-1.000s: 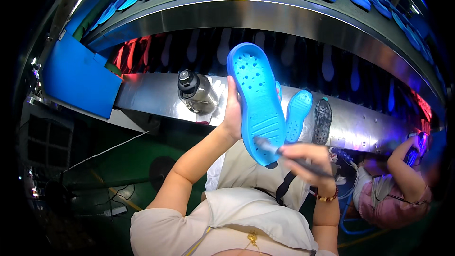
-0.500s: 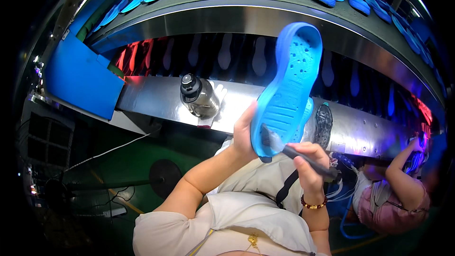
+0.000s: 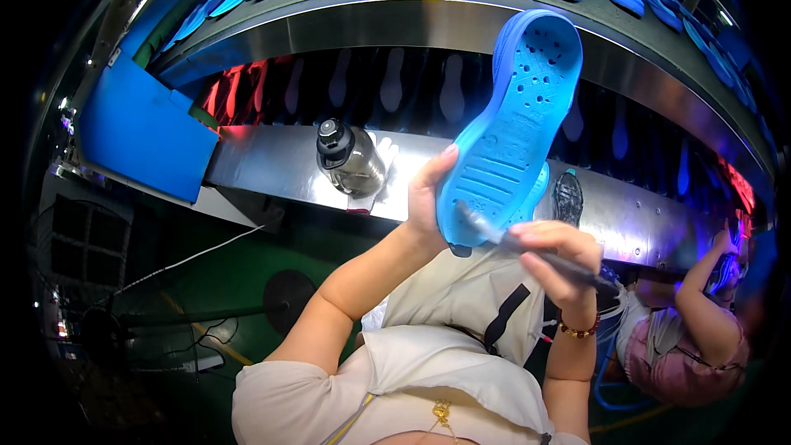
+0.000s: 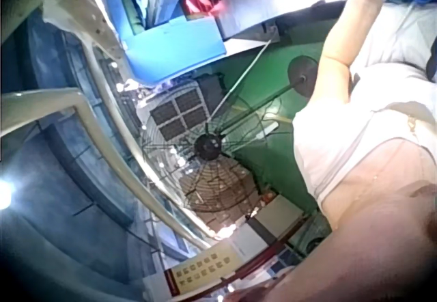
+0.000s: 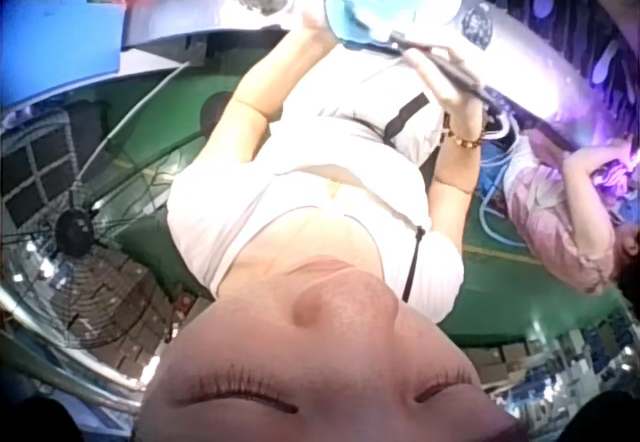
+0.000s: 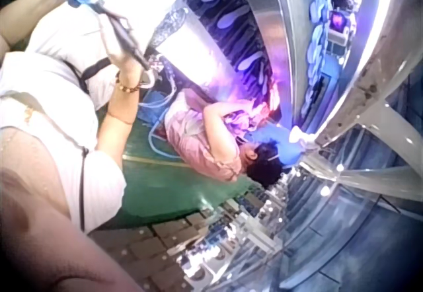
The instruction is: The person retrieves shoe insoles from a conveyor belt and applies adhesive across the insoles using an applicator brush tool.
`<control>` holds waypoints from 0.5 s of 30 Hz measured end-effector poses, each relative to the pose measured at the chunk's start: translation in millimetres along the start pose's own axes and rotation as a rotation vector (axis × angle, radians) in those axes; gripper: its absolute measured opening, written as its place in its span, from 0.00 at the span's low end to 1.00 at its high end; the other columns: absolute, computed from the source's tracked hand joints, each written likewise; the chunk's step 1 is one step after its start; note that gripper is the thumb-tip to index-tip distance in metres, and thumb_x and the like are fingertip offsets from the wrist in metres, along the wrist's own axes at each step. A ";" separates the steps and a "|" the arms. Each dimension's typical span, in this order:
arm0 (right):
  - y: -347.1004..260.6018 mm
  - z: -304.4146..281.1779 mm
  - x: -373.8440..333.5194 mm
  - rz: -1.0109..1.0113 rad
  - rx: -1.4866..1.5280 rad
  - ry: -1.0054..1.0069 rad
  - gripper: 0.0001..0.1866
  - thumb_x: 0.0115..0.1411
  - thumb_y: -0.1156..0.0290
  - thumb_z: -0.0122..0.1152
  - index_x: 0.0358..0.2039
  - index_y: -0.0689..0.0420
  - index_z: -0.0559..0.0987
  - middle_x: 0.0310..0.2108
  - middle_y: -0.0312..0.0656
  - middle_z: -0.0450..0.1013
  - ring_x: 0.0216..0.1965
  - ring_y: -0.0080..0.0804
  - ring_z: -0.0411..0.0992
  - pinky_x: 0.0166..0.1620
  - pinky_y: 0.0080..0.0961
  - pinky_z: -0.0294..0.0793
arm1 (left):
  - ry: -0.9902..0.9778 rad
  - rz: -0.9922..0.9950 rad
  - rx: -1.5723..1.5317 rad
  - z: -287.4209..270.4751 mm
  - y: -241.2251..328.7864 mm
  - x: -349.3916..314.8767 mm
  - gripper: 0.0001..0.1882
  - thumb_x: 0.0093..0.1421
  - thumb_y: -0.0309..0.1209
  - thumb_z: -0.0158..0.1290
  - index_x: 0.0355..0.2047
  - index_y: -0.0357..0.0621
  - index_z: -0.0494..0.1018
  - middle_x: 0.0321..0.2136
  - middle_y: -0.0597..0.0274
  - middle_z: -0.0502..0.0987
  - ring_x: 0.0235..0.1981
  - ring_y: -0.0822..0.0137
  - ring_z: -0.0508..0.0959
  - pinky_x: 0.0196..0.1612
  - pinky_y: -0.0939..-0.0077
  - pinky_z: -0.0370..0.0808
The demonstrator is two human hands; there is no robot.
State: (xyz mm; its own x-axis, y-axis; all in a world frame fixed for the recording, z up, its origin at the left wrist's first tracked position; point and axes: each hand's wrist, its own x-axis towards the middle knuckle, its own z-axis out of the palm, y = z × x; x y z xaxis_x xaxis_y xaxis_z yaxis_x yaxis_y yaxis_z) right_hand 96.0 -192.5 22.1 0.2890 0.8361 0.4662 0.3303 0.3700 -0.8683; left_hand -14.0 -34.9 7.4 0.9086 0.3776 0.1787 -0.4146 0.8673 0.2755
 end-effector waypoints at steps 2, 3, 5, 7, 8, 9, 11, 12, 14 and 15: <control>-7.7 -2.5 6.7 -0.099 -0.130 -0.210 0.10 0.42 0.81 0.61 0.28 0.63 0.77 0.31 0.47 0.75 0.34 0.35 0.75 0.40 0.24 0.72 | -0.013 -0.030 -0.012 -1.1 2.7 0.4 0.24 0.58 0.41 0.40 0.46 0.33 0.65 0.42 0.47 0.72 0.41 0.57 0.74 0.49 0.62 0.69; -10.1 -3.6 7.8 -0.114 -0.149 -0.228 0.10 0.41 0.81 0.61 0.28 0.62 0.77 0.30 0.46 0.75 0.34 0.36 0.75 0.38 0.25 0.73 | -0.014 -0.031 -0.013 -0.6 3.6 1.1 0.24 0.58 0.41 0.40 0.46 0.33 0.65 0.42 0.47 0.72 0.41 0.57 0.74 0.49 0.62 0.69; -5.3 -3.1 8.1 -0.048 -0.064 -0.110 0.10 0.41 0.81 0.62 0.28 0.61 0.77 0.30 0.45 0.76 0.34 0.36 0.75 0.37 0.25 0.73 | -0.025 -0.064 -0.050 0.6 6.1 3.6 0.23 0.59 0.40 0.39 0.46 0.33 0.66 0.42 0.47 0.72 0.41 0.57 0.75 0.48 0.62 0.69; -1.6 3.3 8.7 -0.091 -0.137 -0.130 0.10 0.41 0.80 0.62 0.27 0.61 0.76 0.30 0.45 0.75 0.33 0.36 0.75 0.37 0.25 0.73 | -0.022 -0.066 -0.017 -6.0 11.4 8.2 0.23 0.59 0.40 0.39 0.46 0.33 0.66 0.42 0.46 0.72 0.41 0.56 0.75 0.49 0.61 0.69; -6.9 8.1 7.7 -0.126 -0.145 -0.178 0.10 0.41 0.80 0.62 0.27 0.60 0.76 0.30 0.44 0.75 0.32 0.36 0.75 0.36 0.25 0.72 | -0.033 -0.119 -0.058 -10.8 13.5 9.6 0.25 0.59 0.41 0.38 0.48 0.32 0.64 0.43 0.46 0.71 0.42 0.56 0.74 0.49 0.61 0.69; -14.8 11.0 8.1 -0.157 -0.158 -0.224 0.10 0.41 0.80 0.62 0.27 0.60 0.76 0.30 0.44 0.75 0.32 0.36 0.75 0.36 0.25 0.72 | -0.046 -0.177 -0.104 -13.6 14.9 10.5 0.26 0.59 0.42 0.38 0.50 0.31 0.62 0.44 0.45 0.70 0.43 0.55 0.73 0.50 0.61 0.68; -19.8 9.8 8.5 -0.190 -0.076 -0.474 0.11 0.41 0.80 0.63 0.28 0.59 0.76 0.30 0.42 0.75 0.32 0.36 0.75 0.35 0.25 0.72 | 0.074 -0.207 -0.075 -16.2 17.2 10.6 0.25 0.59 0.41 0.39 0.49 0.32 0.64 0.43 0.45 0.71 0.42 0.55 0.74 0.49 0.61 0.69; -20.8 5.7 7.8 -0.161 -0.093 -0.400 0.11 0.41 0.80 0.63 0.29 0.59 0.76 0.31 0.43 0.75 0.32 0.35 0.75 0.35 0.25 0.73 | 0.117 -0.271 -0.061 -16.7 16.8 9.5 0.25 0.59 0.41 0.40 0.48 0.32 0.64 0.43 0.45 0.71 0.41 0.56 0.74 0.48 0.61 0.69; -11.8 -7.6 0.7 -0.098 -0.127 -0.211 0.11 0.42 0.80 0.63 0.30 0.59 0.77 0.33 0.44 0.76 0.34 0.35 0.75 0.36 0.24 0.74 | 0.200 -0.403 0.124 -15.0 21.3 5.6 0.24 0.57 0.41 0.43 0.48 0.34 0.64 0.42 0.47 0.72 0.40 0.56 0.75 0.48 0.62 0.70; -11.5 -13.7 6.9 -0.103 -0.223 -0.244 0.11 0.43 0.82 0.62 0.31 0.59 0.77 0.34 0.44 0.75 0.34 0.36 0.75 0.37 0.24 0.74 | 0.255 -0.440 0.244 -0.6 21.2 3.6 0.25 0.56 0.41 0.45 0.48 0.34 0.64 0.42 0.48 0.72 0.40 0.58 0.74 0.46 0.64 0.70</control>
State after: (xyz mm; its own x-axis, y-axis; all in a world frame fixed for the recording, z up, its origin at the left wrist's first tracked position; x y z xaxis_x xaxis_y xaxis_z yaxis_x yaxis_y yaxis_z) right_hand 106.6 -196.5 37.6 0.0300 0.8812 0.4718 0.5422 0.3821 -0.7483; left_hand -19.5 -14.9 13.3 0.9695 0.0900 -0.2281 0.0341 0.8718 0.4887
